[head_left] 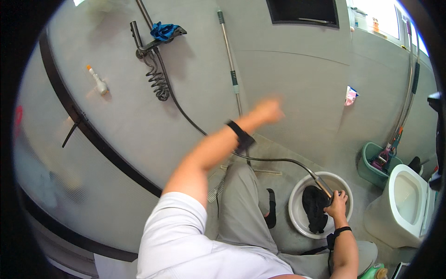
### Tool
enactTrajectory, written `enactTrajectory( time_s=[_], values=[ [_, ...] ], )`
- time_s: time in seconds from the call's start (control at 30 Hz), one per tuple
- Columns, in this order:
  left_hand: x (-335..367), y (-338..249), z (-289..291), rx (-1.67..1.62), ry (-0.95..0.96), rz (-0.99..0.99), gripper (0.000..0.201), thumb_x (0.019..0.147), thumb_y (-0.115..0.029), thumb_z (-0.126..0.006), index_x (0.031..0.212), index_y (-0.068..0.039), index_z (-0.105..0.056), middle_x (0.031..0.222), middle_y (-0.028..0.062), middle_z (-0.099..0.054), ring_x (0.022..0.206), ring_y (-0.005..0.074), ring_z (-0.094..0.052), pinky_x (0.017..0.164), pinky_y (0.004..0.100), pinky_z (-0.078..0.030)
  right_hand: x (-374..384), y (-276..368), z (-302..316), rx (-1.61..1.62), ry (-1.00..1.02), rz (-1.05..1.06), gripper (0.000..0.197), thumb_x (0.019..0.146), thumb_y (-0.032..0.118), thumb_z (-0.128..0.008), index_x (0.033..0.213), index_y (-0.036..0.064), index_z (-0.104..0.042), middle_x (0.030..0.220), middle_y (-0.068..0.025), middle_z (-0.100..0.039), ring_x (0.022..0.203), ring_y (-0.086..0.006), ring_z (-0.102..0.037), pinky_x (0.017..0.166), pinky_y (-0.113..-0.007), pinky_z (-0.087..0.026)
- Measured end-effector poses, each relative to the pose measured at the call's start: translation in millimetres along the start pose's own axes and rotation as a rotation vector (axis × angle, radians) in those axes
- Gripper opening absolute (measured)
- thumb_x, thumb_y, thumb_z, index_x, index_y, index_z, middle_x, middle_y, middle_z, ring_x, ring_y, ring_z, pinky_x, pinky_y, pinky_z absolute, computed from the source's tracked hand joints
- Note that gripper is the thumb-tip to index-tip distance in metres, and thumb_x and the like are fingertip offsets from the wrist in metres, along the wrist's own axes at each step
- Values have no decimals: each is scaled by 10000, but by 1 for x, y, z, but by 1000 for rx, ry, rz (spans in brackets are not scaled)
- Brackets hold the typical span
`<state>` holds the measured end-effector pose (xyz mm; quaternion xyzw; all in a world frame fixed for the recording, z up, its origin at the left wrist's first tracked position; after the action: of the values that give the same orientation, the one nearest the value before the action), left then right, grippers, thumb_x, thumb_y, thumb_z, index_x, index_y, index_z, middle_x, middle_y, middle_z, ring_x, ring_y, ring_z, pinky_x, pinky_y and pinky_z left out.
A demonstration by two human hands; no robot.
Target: The person washes a black garment by hand in a white basin filled with soapy water. They repeatedly submerge, agitate, and wring the fabric, then drain the soapy water into a toilet and refill the basin with clean water from a handheld shower head to rinse the garment.
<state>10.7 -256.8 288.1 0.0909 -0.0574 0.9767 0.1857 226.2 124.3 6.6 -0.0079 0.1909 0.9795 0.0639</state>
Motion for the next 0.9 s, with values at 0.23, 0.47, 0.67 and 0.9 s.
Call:
enactTrajectory(
  time_s=[0.23, 0.47, 0.67, 0.9],
  values=[
    [-67, 212, 241, 558, -624, 501, 602, 893, -231, -654, 1448, -68, -489, 1609, 215, -308, 1309, 400, -526, 1037, 505, -491, 0, -16, -16, -8, 87, -97, 912, 512, 97, -945, 1299, 109, -485, 1548, -204, -305, 1435, -469, -297, 1065, -542, -490],
    [-95, 244, 300, 713, -575, 639, 605, 781, -137, -688, 1354, -42, -515, 1671, 206, -147, 1142, 400, -647, 877, 461, -579, -1, -7, -27, -48, 112, -101, 961, 474, 108, -935, 1326, 66, -492, 1508, -222, -342, 1383, -470, -348, 1096, -504, -460],
    [-93, 244, 284, 687, -578, 624, 536, 755, -120, -670, 1267, 1, -567, 1656, 274, -118, 965, 409, -720, 845, 469, -579, 3, -2, -37, -100, 128, -89, 946, 471, 95, -920, 1318, 97, -499, 1512, -199, -335, 1395, -467, -337, 1038, -570, -495],
    [-99, 241, 278, 674, -562, 605, 518, 759, -159, -656, 1250, -2, -604, 1662, 282, -54, 962, 421, -718, 863, 472, -575, 1, -12, -47, -63, 165, -99, 995, 487, 97, -935, 1367, 129, -473, 1543, -165, -307, 1444, -449, -288, 1038, -643, -473]
  ],
)
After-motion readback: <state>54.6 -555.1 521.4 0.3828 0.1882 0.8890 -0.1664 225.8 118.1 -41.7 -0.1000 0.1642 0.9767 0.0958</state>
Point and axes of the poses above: each hand's wrist, its own x-axis towards the middle knuckle, its own z-axis out of the back of the hand, y = z × x, the point moved 1 cm from there along x, towards the middle knuckle
